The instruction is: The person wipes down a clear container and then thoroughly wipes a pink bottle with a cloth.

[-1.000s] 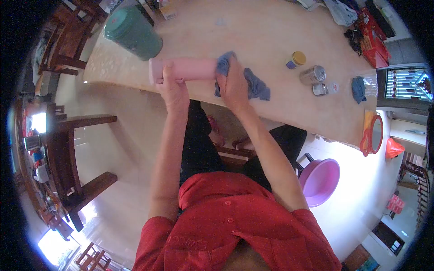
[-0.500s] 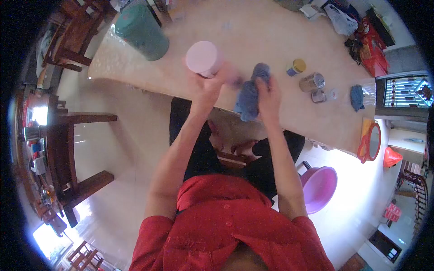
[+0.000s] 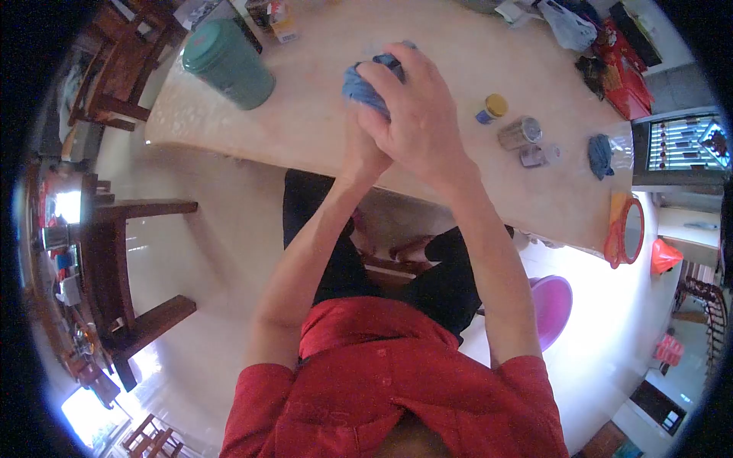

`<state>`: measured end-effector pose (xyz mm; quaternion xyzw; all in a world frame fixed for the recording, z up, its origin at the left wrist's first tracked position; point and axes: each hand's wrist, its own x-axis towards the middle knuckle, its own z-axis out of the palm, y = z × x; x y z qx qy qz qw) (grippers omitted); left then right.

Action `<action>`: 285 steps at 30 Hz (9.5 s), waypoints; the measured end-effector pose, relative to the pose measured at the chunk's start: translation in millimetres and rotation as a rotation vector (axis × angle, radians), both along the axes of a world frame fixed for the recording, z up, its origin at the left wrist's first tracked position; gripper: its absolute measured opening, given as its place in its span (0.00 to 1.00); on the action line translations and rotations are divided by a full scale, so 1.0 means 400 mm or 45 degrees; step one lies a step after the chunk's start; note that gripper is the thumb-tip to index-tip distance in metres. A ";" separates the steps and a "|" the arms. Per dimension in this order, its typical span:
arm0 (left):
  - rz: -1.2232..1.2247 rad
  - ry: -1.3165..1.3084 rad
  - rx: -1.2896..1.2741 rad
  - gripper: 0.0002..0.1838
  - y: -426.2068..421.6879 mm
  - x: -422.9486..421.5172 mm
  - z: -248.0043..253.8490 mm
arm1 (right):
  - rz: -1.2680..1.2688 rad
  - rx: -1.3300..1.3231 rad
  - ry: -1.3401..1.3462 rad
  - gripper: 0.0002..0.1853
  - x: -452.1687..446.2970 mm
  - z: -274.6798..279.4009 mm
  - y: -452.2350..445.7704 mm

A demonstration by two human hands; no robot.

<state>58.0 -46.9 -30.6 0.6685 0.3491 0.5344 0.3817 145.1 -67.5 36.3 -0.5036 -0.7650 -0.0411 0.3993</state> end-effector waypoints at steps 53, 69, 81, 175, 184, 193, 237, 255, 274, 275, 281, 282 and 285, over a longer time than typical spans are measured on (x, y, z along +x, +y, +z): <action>0.195 -0.342 -0.251 0.41 -0.038 -0.047 0.048 | 0.237 -0.728 1.627 0.19 -0.016 -0.151 0.022; 0.486 -0.945 -0.489 0.33 0.028 -0.232 -0.066 | -0.162 -0.438 0.795 0.18 -0.066 -0.357 0.023; 0.577 -0.772 -0.419 0.34 0.017 -0.206 -0.051 | -0.429 -0.557 0.734 0.24 -0.089 -0.328 -0.016; 0.003 -0.334 -0.280 0.36 -0.048 -0.002 0.026 | 0.115 -0.700 1.868 0.17 0.012 -0.175 0.031; -0.039 -0.396 -0.325 0.37 -0.045 0.003 0.022 | -0.039 -0.552 1.284 0.19 0.039 -0.480 0.011; -0.433 -0.339 -0.454 0.40 0.000 -0.059 0.037 | -0.015 -0.610 1.340 0.17 0.040 -0.182 -0.003; 0.255 -0.939 -0.390 0.28 0.030 -0.194 -0.116 | -0.328 -0.244 0.032 0.14 -0.046 -0.320 0.071; -0.055 -0.623 -0.388 0.29 0.074 -0.108 -0.036 | -0.115 -0.217 0.722 0.14 -0.027 -0.284 0.092; 0.484 -0.942 -0.306 0.21 0.099 -0.117 -0.074 | -0.420 -0.282 0.129 0.12 -0.019 -0.348 0.147; 0.491 -0.932 -0.313 0.22 0.097 -0.105 -0.064 | -0.392 -0.267 0.245 0.12 -0.009 -0.337 0.135; 0.441 -0.858 -0.323 0.27 0.074 -0.104 -0.041 | -0.430 -0.371 0.678 0.14 -0.040 -0.301 0.070; 0.420 -0.823 -0.294 0.28 0.066 -0.102 -0.035 | -0.429 -0.329 0.848 0.14 -0.048 -0.305 0.062; 0.493 -0.631 -0.266 0.29 0.050 -0.085 -0.023 | -0.366 -0.239 0.897 0.15 -0.053 -0.324 0.040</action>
